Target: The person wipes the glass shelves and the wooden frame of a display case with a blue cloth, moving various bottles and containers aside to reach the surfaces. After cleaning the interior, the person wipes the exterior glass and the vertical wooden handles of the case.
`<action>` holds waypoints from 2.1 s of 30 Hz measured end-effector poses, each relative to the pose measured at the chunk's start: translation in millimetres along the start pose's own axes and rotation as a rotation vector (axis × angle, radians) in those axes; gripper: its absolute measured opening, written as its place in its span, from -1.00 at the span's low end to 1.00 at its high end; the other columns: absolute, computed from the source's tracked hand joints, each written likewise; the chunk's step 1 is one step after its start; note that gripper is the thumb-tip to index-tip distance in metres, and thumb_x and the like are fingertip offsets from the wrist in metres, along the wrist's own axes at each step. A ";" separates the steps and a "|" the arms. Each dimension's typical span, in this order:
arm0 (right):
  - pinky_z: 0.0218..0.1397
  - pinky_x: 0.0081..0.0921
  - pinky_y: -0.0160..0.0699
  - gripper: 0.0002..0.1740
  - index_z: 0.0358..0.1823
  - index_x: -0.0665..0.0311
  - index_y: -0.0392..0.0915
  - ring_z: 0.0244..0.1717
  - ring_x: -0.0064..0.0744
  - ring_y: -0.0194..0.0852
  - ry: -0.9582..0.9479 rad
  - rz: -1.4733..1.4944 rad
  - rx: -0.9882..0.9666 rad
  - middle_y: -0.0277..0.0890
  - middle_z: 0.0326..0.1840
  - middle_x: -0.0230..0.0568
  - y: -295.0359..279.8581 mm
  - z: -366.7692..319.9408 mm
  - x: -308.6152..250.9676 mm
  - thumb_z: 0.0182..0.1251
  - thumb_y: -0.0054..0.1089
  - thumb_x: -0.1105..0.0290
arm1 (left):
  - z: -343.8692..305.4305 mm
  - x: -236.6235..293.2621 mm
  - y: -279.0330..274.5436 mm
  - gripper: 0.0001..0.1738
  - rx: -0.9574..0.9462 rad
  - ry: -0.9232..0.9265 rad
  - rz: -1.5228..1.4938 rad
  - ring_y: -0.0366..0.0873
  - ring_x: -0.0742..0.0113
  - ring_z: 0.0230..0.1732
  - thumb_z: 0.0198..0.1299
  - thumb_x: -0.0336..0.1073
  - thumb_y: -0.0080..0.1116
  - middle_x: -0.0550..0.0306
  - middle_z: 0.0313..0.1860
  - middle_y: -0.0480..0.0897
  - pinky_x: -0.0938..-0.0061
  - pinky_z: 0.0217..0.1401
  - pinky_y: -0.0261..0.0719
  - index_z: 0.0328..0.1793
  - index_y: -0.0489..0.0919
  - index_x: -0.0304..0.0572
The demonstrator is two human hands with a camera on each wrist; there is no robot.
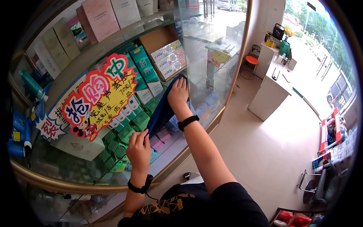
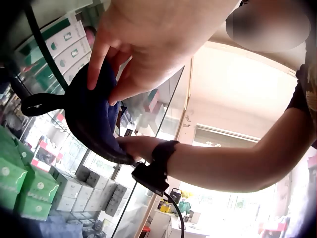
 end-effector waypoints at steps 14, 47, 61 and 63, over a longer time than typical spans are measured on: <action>0.68 0.02 0.21 -0.36 0.46 0.56 0.42 0.63 0.11 0.28 -0.329 0.084 -0.006 0.36 0.57 0.29 -66.9 -114.0 -55.8 0.47 0.17 0.28 | -59.9 -38.2 -111.6 -0.75 0.057 -0.154 0.090 0.71 0.06 -0.17 0.23 -0.56 0.43 0.07 -0.15 0.70 0.26 -0.15 0.66 0.03 0.79 -0.19; 0.37 -0.01 0.46 -0.51 0.35 0.33 0.60 0.34 0.07 0.50 -0.646 0.230 -0.183 0.54 0.43 0.04 -105.7 -98.6 -50.8 0.48 0.30 0.26 | -59.2 -88.7 -110.5 -0.77 0.003 -0.403 0.235 0.55 0.07 -0.13 0.20 -0.34 0.50 0.12 -0.17 0.50 0.19 -0.04 0.44 -0.07 0.67 -0.10; 0.55 -0.06 0.38 -0.45 0.44 0.52 0.47 0.50 0.14 0.40 -0.609 0.398 -0.358 0.41 0.56 0.13 -113.7 -82.5 -27.3 0.56 0.21 0.33 | -26.6 -86.8 -89.0 -0.75 0.291 -0.568 0.417 0.66 0.11 -0.35 0.36 -0.43 0.34 0.01 -0.02 0.66 0.30 -0.34 0.62 0.13 0.62 -0.15; 0.56 -0.06 0.36 -0.48 0.46 0.44 0.48 0.52 0.13 0.39 -0.555 0.400 -0.356 0.42 0.56 0.11 -115.7 -80.4 -24.9 0.58 0.18 0.35 | -22.9 -86.0 -76.7 -0.60 0.171 -0.627 0.422 0.71 0.00 -0.14 0.33 -0.43 0.33 -0.12 0.22 0.55 0.18 -0.25 0.70 0.27 0.55 -0.21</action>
Point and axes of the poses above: each hand's wrist, its own z-axis towards the middle knuckle, its own y-axis out of the palm, x = y × z, the point moved 4 cm from there along z, towards the middle knuckle
